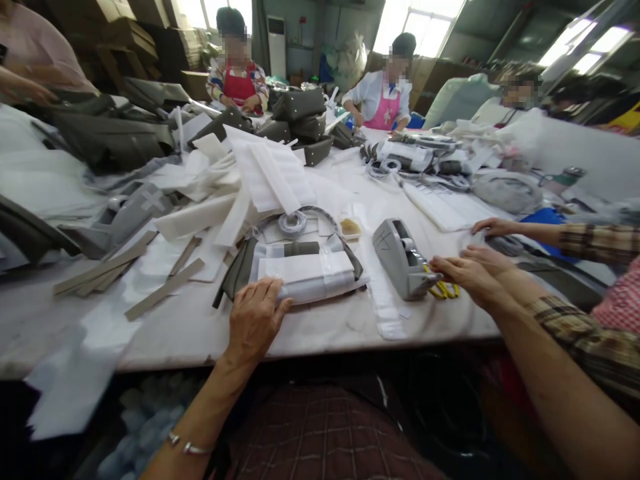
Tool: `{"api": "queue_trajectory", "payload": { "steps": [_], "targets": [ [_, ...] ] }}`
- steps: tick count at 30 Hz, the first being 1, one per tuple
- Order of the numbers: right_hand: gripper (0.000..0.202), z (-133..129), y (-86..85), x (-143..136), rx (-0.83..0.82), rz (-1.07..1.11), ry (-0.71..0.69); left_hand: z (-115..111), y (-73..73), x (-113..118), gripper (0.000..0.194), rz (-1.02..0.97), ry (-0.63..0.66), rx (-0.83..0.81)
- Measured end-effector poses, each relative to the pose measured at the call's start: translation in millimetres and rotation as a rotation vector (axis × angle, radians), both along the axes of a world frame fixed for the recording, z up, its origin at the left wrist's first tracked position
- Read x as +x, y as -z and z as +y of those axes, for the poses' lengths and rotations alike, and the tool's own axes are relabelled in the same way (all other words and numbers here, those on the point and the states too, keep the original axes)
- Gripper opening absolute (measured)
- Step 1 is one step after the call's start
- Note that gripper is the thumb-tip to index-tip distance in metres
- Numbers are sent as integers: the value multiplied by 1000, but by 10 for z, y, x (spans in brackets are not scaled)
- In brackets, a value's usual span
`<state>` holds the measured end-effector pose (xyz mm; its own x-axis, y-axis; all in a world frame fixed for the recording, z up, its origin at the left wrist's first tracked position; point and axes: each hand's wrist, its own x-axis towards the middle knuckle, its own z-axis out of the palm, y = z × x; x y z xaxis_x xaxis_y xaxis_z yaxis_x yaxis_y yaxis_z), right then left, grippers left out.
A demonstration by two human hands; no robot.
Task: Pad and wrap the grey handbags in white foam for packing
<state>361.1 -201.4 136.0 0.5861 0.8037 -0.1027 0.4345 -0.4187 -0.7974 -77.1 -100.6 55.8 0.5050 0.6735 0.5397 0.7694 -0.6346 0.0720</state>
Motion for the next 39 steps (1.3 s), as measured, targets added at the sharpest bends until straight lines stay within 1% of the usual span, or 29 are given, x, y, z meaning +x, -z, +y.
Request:
{"api": "queue_trajectory", "payload": {
  "steps": [2,3,5,9,13,16,18,20,24,26,27,28,29,30,32,34,36,39],
  "targets": [
    [35,14,143,-7,10,145,32,10,1,-2,37,7,3,28],
    [37,27,182,-29,20,203,37,13,1,-2,38,8,4,40],
    [40,53,202,-83,41,264,43,17,-3,-2,38,11,7,56],
    [36,102,136,-178,99,286,48,23,-17,1,38,17,12,90],
    [32,105,33,-243,221,293,119,29,-24,4,40,-5,21,85],
    [25,-13,-58,-283,316,284,171,30,-22,1,41,-5,25,68],
    [22,-139,-60,-322,337,282,191,29,-20,-2,41,6,17,69],
    [23,-268,27,-378,318,286,211,25,-15,-4,39,12,9,70],
    [30,-476,337,-491,246,266,261,10,3,3,35,-15,10,66],
    [28,-551,405,-528,189,207,270,-4,10,10,33,-41,9,54],
    [28,-572,390,-550,154,164,250,-15,11,14,33,-53,5,41],
    [27,-574,343,-579,120,115,203,-29,8,18,32,-64,-2,25],
    [28,-549,267,-624,86,64,128,-44,3,22,32,-74,-10,7],
    [29,-491,170,-688,55,17,29,-60,-4,27,31,-84,-18,-11],
    [30,-272,-53,-891,-15,-43,-203,-88,-17,36,31,-110,-30,-44],
    [30,60,-267,-1200,-104,-77,-438,-104,-22,43,31,-133,-34,-76],
    [29,441,-436,-1583,-167,-119,-700,-111,-14,46,33,-151,-36,-99],
    [22,988,-577,-2154,-194,-234,-1061,-119,9,46,34,-165,-38,-109]
  ]
}}
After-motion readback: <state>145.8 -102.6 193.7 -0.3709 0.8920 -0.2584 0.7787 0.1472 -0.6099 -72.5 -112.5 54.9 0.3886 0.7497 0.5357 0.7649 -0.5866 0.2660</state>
